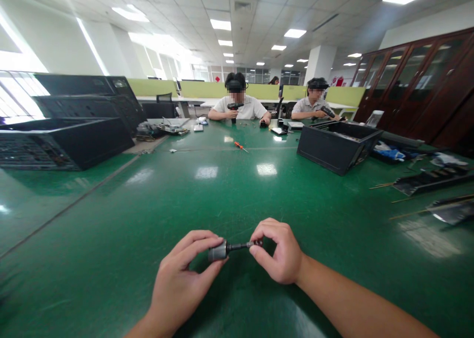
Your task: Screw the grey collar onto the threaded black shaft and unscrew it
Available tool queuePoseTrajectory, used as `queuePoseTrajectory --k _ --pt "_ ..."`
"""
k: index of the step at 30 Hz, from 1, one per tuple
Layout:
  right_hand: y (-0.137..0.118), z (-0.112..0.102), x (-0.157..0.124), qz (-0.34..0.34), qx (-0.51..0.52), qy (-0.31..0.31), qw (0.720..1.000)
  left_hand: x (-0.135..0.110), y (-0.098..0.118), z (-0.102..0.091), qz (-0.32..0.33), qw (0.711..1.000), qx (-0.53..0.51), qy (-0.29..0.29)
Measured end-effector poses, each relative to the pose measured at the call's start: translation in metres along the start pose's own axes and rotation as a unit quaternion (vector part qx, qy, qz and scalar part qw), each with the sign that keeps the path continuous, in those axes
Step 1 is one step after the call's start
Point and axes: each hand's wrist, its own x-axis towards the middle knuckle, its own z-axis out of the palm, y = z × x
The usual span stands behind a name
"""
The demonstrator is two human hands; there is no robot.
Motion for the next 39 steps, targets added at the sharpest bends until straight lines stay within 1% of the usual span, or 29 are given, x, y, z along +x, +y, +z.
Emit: queuePoseTrajectory --k 7,20,31,39 --pt "0.0000 -0.0001 -0.0003 -0.001 -0.001 0.004 1.000 -0.0023 -0.0030 -0.0006 -0.003 1.000 -0.004 -0.009" --pt "0.0004 -0.0014 0.0010 -0.003 0.001 0.010 1.000 -0.0017 -0.0040 -0.0013 -0.004 1.000 0.001 -0.005" --pt "0.0016 -0.0036 0.0006 0.001 -0.004 0.007 1.000 -0.0024 -0.0045 -0.0013 -0.026 1.000 -0.002 -0.007" --pt "-0.0007 -0.0054 0.0006 0.001 0.015 0.011 1.000 -0.0029 -0.0077 -0.0011 -0.030 1.000 -0.005 -0.009"
